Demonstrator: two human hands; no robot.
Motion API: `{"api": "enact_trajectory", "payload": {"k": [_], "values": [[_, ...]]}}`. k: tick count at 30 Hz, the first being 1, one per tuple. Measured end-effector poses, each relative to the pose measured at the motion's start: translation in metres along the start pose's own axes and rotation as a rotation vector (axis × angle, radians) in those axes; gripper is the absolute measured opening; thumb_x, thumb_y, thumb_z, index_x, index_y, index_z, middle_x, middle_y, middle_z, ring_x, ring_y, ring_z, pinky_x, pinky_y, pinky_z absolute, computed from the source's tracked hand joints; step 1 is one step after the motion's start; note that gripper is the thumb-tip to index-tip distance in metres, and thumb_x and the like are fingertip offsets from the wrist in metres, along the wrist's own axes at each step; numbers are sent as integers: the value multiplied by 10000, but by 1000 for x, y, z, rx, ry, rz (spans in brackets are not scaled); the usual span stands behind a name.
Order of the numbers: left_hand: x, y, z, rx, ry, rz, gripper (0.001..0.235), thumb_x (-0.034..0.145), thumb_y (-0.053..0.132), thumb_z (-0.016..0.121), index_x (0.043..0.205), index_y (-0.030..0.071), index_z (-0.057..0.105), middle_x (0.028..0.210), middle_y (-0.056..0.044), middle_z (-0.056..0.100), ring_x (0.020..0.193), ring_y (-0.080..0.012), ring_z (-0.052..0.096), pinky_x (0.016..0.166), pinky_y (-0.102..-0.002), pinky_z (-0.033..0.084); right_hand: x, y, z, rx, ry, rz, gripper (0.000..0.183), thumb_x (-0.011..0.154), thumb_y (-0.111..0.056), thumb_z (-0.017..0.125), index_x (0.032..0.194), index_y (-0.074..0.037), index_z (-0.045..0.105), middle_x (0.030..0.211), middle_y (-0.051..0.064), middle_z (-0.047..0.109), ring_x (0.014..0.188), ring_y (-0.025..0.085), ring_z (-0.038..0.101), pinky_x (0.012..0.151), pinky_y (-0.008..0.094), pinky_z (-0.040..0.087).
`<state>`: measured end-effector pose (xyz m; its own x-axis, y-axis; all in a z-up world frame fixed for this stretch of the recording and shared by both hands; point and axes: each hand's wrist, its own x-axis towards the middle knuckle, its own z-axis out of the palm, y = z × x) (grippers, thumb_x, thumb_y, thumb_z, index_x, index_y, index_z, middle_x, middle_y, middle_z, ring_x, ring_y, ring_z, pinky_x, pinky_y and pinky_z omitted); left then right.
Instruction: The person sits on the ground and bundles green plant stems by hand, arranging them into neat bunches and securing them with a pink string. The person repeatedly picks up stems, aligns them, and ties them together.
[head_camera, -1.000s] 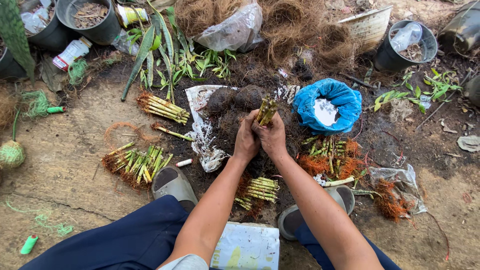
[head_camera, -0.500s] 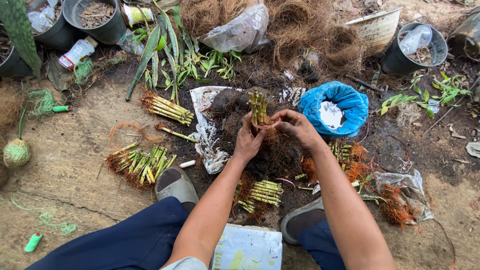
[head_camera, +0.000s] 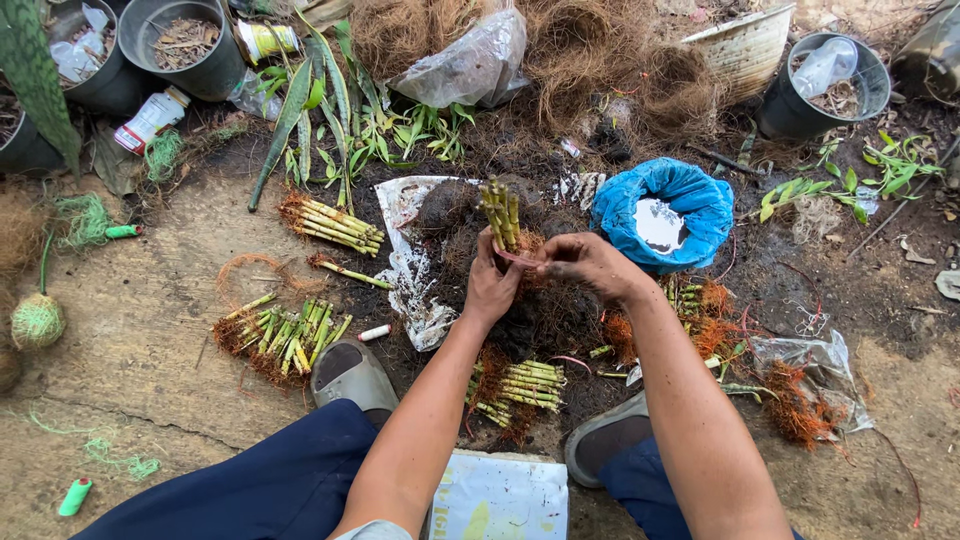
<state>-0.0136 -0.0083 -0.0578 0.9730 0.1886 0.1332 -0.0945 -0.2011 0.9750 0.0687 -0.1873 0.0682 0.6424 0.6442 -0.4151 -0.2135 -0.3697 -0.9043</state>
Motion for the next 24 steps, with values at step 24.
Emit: {"api": "enact_trajectory", "payload": {"k": [24], "values": [[-2, 28, -9, -111, -69, 27, 387, 1020, 161, 637, 1385, 87, 531, 1211, -115, 724, 1139, -275, 704, 1015, -423, 547, 40, 24, 28, 481, 295, -69, 62, 959, -53, 686, 1017, -68, 670, 916, 21, 723, 798, 95, 673, 714, 253, 562]]}}
